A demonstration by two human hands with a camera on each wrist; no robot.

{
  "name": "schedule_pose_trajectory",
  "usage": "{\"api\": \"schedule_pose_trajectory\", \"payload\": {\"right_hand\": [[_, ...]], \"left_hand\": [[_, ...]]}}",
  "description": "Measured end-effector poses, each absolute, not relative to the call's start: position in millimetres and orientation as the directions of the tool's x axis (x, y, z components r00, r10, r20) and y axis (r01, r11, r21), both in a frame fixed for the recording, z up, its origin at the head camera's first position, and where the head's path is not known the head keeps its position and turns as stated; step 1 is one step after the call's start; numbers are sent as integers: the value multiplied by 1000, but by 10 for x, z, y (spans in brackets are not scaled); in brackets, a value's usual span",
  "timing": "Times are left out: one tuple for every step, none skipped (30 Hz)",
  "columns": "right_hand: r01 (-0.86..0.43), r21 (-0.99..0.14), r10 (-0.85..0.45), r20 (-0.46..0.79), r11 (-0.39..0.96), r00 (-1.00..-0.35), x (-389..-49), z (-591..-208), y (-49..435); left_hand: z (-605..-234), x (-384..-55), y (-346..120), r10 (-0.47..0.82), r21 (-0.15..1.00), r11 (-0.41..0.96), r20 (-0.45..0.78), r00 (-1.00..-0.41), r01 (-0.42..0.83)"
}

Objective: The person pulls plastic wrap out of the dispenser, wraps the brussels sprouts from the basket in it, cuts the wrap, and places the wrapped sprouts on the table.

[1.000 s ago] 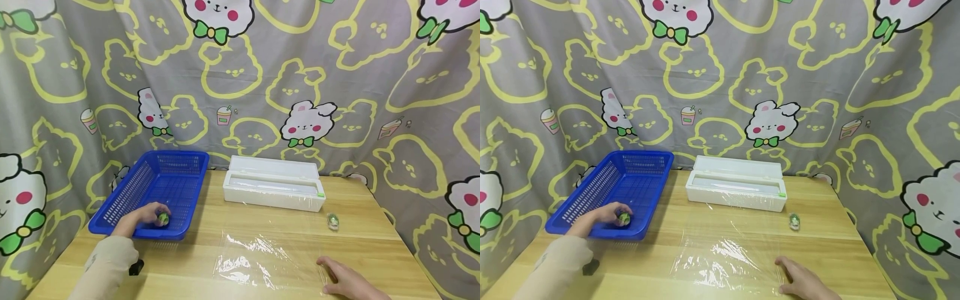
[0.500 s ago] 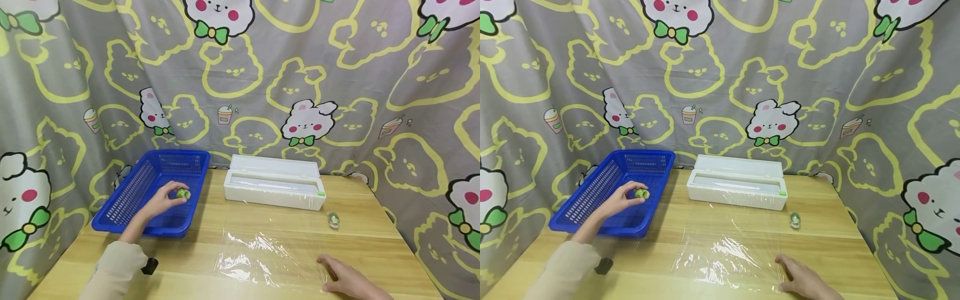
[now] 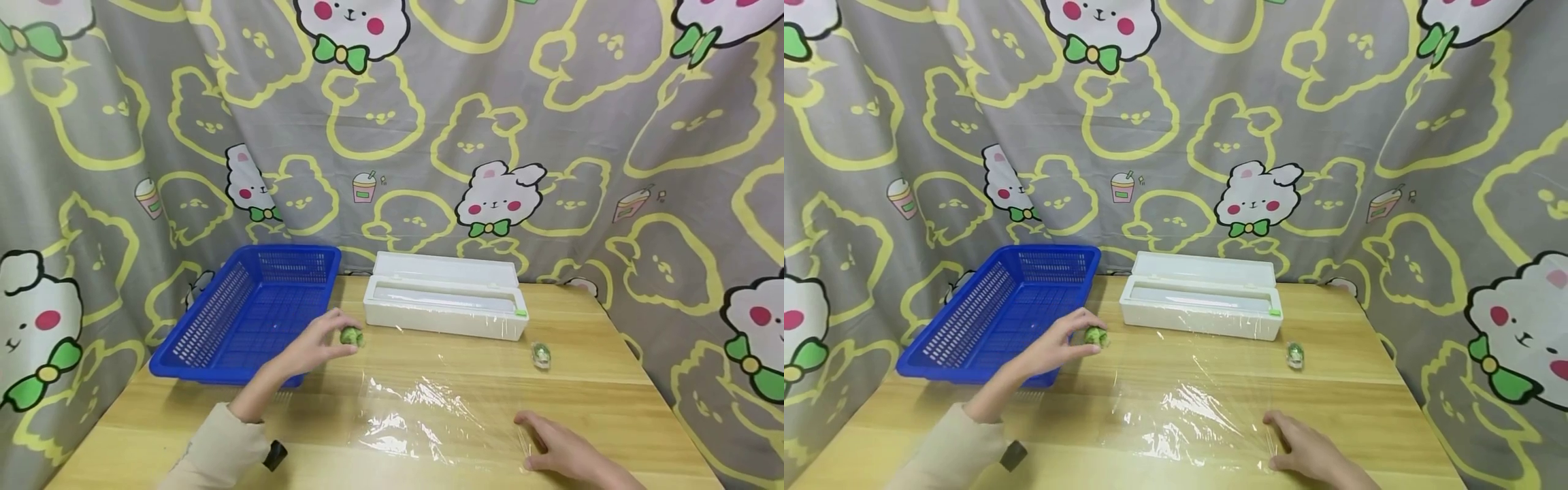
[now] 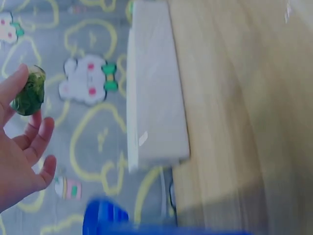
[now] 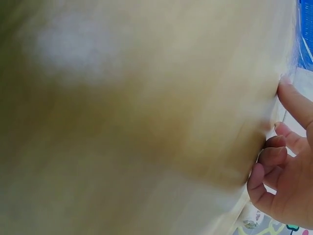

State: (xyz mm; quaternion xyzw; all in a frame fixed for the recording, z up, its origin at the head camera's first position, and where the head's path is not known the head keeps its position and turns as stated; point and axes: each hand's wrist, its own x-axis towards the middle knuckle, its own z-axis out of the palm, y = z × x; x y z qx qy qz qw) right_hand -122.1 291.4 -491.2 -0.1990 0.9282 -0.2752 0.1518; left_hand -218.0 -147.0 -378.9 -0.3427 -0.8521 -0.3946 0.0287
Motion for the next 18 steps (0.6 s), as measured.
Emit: {"api": "schedule_pose_trajectory", "payload": {"right_hand": [[-283,-571,-450,-174,771,-876,-1218,-4912,2913],[-281,-567,-447,-176,774,-877,-1215,-4910,2912],[-285,-572,-453,-174,769,-874,-1209,-4910,2916],[-285,-568,-452,-176,772,-874,-1213,-4907,2919],[-284,-568,-452,-179,773,-874,-1215,-4902,2921],[-284,-566,-453,-181,774,-873,-1217,-4898,2922],[-286,-568,-457,-183,771,-870,-1219,-4895,2925],[-283,-569,-457,-187,772,-870,-1221,-4892,2925],[-279,-574,-458,-191,769,-868,-1223,-4890,2924],[-274,-575,-454,-195,771,-870,-1226,-4886,2920],[-275,-576,-455,-194,770,-869,-1227,-4884,2917],[-279,-569,-454,-190,773,-870,-1230,-4883,2913],[-283,-567,-456,-187,774,-870,-1232,-4882,2910],[-288,-566,-458,-183,773,-870,-1233,-4881,2909],[-296,-562,-462,-178,772,-869,-1234,-4879,2907],[-305,-558,-467,-172,772,-867,-1235,-4878,2906],[-310,-556,-470,-169,771,-866,-1236,-4876,2906],[-315,-555,-473,-166,770,-865,-1237,-4874,2906]], "left_hand": [[-3802,-2154,-1415,567,650,457,312,-762,607],[-3817,-2131,-1356,578,645,458,306,-757,611],[-3840,-2108,-1299,589,643,457,299,-751,615],[-3864,-2086,-1237,599,645,452,292,-746,616],[-3893,-2065,-1173,607,644,452,285,-742,617],[-3929,-2050,-1105,614,643,450,281,-737,620],[-3968,-2037,-1039,625,637,444,283,-727,630],[-4010,-2024,-975,637,635,438,280,-718,636],[-4054,-2011,-914,644,635,441,269,-716,635],[-4094,-1999,-853,651,634,444,258,-714,633],[-4136,-1990,-797,660,627,452,243,-711,634],[-4175,-1982,-744,671,620,458,229,-705,637],[-4211,-1971,-693,684,612,466,210,-698,640],[-4248,-1960,-646,697,596,479,189,-692,645],[-4285,-1953,-600,712,571,493,170,-682,657],[-4317,-1943,-557,728,539,505,154,-668,674],[-4351,-1940,-516,747,502,509,147,-649,700],[-4382,-1939,-476,764,468,510,139,-631,721]]}}
